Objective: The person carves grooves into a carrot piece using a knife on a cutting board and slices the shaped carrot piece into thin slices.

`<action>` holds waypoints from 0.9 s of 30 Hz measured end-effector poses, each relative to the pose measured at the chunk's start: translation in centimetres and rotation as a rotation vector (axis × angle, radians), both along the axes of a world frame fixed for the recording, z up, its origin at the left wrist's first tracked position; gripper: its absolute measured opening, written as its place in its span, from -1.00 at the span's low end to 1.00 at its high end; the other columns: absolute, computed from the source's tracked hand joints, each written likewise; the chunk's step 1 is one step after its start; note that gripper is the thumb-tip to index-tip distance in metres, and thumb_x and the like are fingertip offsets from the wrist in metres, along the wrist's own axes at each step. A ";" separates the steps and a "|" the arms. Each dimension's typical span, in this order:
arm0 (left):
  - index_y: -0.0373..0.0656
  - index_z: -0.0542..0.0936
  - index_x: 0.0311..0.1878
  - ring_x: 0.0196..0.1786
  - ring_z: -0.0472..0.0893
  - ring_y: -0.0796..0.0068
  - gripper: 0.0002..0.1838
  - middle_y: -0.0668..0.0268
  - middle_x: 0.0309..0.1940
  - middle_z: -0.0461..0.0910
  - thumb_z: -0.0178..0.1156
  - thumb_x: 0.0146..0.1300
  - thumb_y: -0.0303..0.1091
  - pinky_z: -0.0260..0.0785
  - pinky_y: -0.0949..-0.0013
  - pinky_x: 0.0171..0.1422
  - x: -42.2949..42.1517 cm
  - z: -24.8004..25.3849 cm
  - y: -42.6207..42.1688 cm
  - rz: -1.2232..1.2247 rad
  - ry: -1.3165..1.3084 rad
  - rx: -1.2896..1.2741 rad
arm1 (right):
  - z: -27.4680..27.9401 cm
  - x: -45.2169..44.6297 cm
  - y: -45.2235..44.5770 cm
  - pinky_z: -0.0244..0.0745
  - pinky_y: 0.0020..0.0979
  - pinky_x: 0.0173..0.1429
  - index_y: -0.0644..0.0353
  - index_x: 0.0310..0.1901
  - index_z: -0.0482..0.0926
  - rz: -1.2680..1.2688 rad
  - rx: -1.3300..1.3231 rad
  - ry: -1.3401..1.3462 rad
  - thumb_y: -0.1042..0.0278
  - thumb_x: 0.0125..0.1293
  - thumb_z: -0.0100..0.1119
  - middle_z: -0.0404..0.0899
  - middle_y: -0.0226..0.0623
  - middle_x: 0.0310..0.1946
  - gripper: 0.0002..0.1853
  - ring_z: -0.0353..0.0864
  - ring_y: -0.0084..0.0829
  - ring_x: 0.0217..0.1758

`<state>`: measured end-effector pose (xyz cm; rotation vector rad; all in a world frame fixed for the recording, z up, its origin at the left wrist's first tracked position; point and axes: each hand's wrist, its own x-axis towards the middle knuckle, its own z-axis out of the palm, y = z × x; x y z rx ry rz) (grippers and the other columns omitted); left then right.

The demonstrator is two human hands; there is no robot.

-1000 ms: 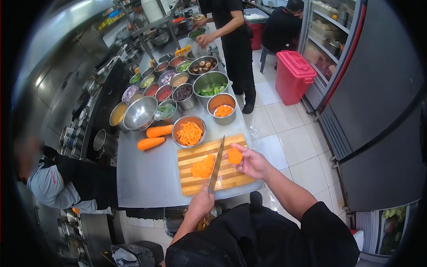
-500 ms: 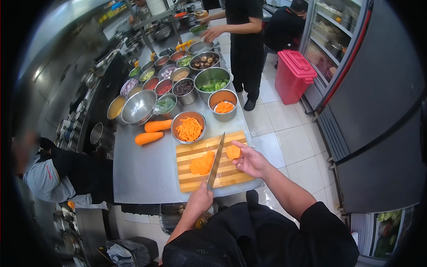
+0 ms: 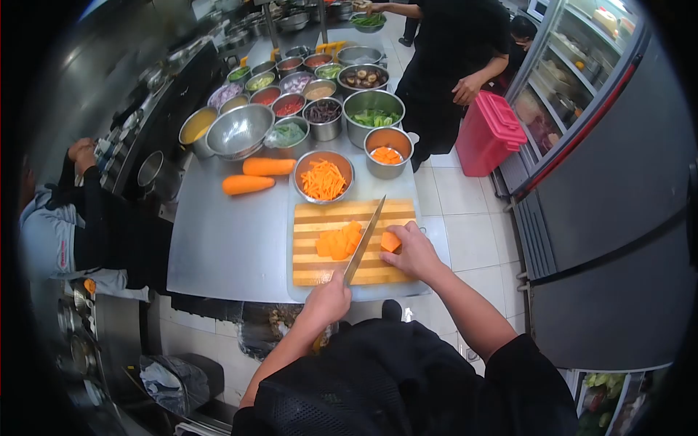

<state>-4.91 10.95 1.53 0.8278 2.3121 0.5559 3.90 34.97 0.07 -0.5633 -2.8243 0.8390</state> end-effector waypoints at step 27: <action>-0.40 0.42 0.16 0.08 0.66 -0.40 -0.63 -0.34 -0.11 0.69 0.01 0.49 -0.27 0.45 -0.26 0.26 2.6 2.4 -0.9 0.039 -0.063 -0.086 | -3.4 3.3 -0.6 0.56 -0.43 -0.17 0.16 0.14 0.41 -0.017 -0.244 0.237 0.43 0.12 0.65 0.51 -0.33 -0.25 -0.36 0.53 -0.48 -0.33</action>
